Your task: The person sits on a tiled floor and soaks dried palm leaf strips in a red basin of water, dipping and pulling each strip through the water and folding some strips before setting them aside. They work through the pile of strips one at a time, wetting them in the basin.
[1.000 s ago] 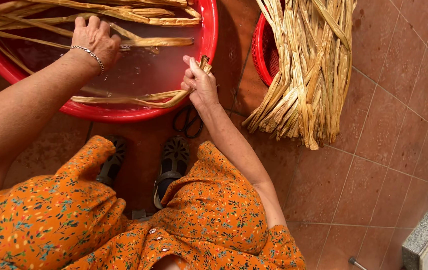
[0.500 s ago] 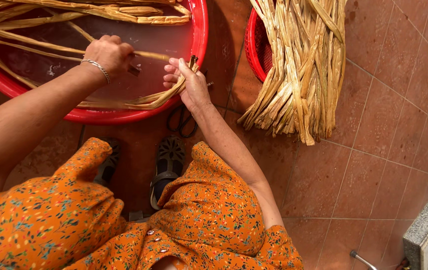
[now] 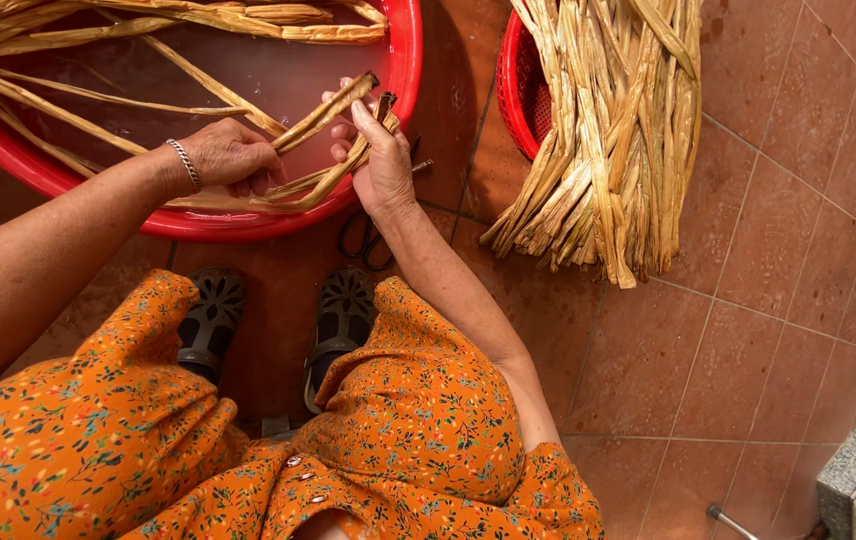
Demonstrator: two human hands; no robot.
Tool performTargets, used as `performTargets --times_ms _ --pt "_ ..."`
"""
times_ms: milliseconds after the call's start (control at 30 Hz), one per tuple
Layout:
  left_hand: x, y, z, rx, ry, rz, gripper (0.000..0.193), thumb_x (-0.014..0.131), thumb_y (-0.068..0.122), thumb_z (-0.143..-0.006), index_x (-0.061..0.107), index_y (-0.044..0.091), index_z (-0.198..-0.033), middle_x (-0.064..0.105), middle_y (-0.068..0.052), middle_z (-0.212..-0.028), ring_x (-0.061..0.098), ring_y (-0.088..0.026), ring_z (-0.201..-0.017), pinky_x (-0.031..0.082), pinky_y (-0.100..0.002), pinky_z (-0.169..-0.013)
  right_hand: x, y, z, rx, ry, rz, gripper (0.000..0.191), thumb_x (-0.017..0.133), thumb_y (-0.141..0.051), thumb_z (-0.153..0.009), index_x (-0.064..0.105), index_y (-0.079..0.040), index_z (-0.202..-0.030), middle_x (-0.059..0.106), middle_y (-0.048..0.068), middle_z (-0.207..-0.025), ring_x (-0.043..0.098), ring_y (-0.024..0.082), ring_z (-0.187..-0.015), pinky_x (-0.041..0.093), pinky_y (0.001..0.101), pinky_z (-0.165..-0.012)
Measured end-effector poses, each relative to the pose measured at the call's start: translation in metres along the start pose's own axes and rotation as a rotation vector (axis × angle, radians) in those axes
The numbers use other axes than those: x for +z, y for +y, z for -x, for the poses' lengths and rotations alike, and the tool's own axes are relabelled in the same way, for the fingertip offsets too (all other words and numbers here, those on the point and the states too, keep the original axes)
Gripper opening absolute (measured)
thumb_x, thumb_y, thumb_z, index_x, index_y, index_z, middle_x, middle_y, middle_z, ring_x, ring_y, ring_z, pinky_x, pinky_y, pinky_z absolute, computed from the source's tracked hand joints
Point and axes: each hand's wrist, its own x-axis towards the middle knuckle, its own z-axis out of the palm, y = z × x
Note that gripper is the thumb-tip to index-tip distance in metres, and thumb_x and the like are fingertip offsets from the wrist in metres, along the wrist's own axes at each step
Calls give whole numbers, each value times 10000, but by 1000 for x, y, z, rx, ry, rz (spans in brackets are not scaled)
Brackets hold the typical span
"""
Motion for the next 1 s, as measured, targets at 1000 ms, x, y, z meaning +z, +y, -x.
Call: performTargets --times_ms 1000 --pt "47 71 16 152 182 82 435 493 279 -1051 701 -12 -804 636 -107 -613 588 -181 -475 501 -343 -436 32 3 16 -103 135 -17 240 495 -157 -1115 642 28 -1158 687 177 -1185 677 225 -973 568 403 -888"
